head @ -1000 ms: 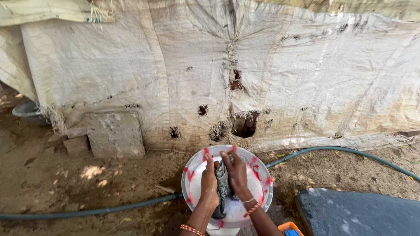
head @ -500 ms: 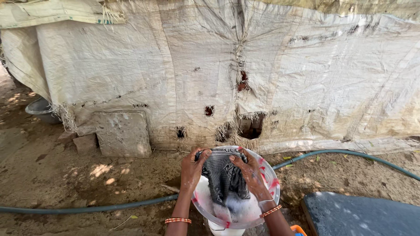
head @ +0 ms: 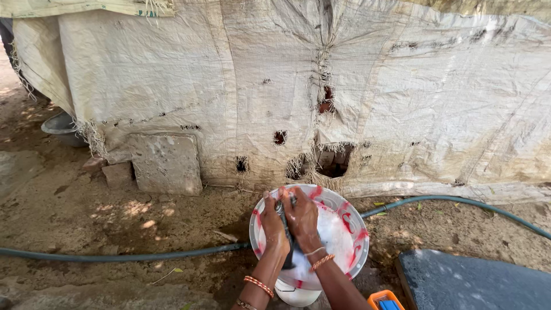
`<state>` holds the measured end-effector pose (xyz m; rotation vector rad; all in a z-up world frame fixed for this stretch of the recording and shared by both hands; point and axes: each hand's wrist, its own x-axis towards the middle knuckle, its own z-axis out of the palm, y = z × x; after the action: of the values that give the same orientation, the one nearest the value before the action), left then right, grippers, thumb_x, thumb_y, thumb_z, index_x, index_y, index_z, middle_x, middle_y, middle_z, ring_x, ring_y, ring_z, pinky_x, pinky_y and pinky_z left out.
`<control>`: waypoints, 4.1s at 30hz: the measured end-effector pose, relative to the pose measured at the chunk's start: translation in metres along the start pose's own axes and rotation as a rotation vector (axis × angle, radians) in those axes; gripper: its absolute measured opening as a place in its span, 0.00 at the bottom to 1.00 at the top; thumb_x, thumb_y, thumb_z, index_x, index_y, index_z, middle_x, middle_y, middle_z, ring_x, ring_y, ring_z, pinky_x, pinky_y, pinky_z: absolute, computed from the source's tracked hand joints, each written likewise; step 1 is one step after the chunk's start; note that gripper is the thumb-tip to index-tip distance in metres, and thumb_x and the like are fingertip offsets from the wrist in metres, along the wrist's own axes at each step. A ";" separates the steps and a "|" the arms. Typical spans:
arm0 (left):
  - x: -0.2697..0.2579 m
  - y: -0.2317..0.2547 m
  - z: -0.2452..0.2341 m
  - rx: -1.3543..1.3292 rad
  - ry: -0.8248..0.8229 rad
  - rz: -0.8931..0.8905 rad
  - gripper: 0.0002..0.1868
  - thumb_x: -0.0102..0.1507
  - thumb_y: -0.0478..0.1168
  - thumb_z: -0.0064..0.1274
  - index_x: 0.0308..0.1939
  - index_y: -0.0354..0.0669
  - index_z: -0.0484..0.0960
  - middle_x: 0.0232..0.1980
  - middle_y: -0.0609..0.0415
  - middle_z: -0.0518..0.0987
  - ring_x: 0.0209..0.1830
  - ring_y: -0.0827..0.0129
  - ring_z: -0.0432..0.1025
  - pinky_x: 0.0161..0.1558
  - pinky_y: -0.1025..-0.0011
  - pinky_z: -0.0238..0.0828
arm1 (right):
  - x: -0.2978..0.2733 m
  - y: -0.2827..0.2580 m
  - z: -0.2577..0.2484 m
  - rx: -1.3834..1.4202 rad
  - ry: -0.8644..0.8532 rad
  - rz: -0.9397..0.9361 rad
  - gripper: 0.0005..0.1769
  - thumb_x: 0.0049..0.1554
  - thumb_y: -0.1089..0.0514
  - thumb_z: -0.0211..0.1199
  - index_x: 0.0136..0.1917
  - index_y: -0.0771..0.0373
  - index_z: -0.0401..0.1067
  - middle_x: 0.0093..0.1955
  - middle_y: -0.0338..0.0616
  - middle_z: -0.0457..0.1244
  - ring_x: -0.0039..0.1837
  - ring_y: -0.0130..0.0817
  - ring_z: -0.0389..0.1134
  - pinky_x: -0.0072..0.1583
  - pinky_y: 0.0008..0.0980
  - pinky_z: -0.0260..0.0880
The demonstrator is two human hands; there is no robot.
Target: The person washes a dark garment by hand in a bowl of soapy water, scrubbing the fabric against itself and lifting it to inspect it.
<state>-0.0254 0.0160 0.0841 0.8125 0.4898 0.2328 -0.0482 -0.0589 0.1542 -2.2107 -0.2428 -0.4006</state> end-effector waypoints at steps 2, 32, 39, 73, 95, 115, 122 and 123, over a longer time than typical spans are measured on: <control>0.005 0.007 0.004 -0.025 -0.037 0.014 0.24 0.69 0.62 0.42 0.35 0.48 0.77 0.32 0.58 0.73 0.33 0.69 0.67 0.42 0.61 0.65 | 0.000 0.010 0.005 -0.006 0.073 0.028 0.21 0.63 0.43 0.60 0.56 0.63 0.73 0.34 0.51 0.68 0.33 0.45 0.70 0.39 0.42 0.73; 0.050 0.081 0.058 0.353 -0.355 0.340 0.58 0.62 0.75 0.43 0.86 0.52 0.42 0.38 0.44 0.75 0.25 0.62 0.59 0.19 0.72 0.54 | 0.111 -0.043 -0.113 0.056 -0.314 -0.532 0.32 0.58 0.38 0.66 0.61 0.67 0.73 0.52 0.53 0.70 0.48 0.31 0.73 0.46 0.32 0.77; 0.027 0.077 -0.001 1.606 -0.547 0.312 0.46 0.66 0.65 0.42 0.81 0.49 0.51 0.46 0.34 0.82 0.41 0.46 0.80 0.44 0.55 0.82 | 0.156 0.006 -0.134 -0.255 0.210 -1.255 0.15 0.69 0.59 0.48 0.62 0.52 0.74 0.55 0.60 0.72 0.38 0.33 0.68 0.38 0.25 0.73; 0.064 0.016 -0.040 1.192 -0.773 0.411 0.35 0.58 0.28 0.50 0.70 0.41 0.64 0.66 0.38 0.73 0.64 0.44 0.69 0.65 0.51 0.62 | 0.104 0.015 -0.112 -0.268 -0.649 -0.259 0.54 0.54 0.19 0.32 0.78 0.58 0.53 0.82 0.56 0.44 0.75 0.56 0.56 0.73 0.60 0.53; 0.032 0.050 -0.032 1.534 -0.458 0.293 0.26 0.67 0.29 0.40 0.68 0.53 0.71 0.67 0.46 0.73 0.60 0.55 0.75 0.64 0.60 0.71 | 0.047 0.190 0.047 -0.471 -0.704 -0.224 0.23 0.67 0.43 0.53 0.66 0.60 0.62 0.49 0.57 0.68 0.50 0.51 0.71 0.51 0.50 0.71; 0.021 0.055 -0.024 1.130 -0.694 0.211 0.44 0.53 0.46 0.68 0.70 0.52 0.62 0.65 0.50 0.78 0.64 0.57 0.74 0.71 0.59 0.63 | 0.149 -0.037 -0.147 -0.276 -0.607 -0.328 0.40 0.64 0.29 0.44 0.75 0.59 0.64 0.54 0.60 0.68 0.36 0.54 0.68 0.63 0.48 0.74; 0.033 0.046 -0.030 1.264 -0.644 0.169 0.29 0.58 0.58 0.61 0.56 0.45 0.78 0.60 0.50 0.80 0.62 0.58 0.75 0.68 0.55 0.67 | 0.147 -0.054 -0.179 -0.121 -0.314 -0.172 0.27 0.57 0.42 0.60 0.63 0.62 0.73 0.53 0.56 0.71 0.50 0.46 0.73 0.58 0.52 0.76; 0.032 0.046 -0.028 1.264 -0.643 0.170 0.29 0.58 0.58 0.61 0.56 0.45 0.78 0.60 0.50 0.80 0.62 0.58 0.75 0.68 0.55 0.67 | 0.146 -0.048 -0.174 -0.120 -0.314 -0.173 0.27 0.57 0.42 0.60 0.63 0.62 0.73 0.53 0.56 0.71 0.50 0.46 0.73 0.58 0.52 0.76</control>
<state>-0.0125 0.0769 0.0907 2.0733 -0.1162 -0.2374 0.0378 -0.1610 0.3442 -2.3745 -0.5952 -0.1611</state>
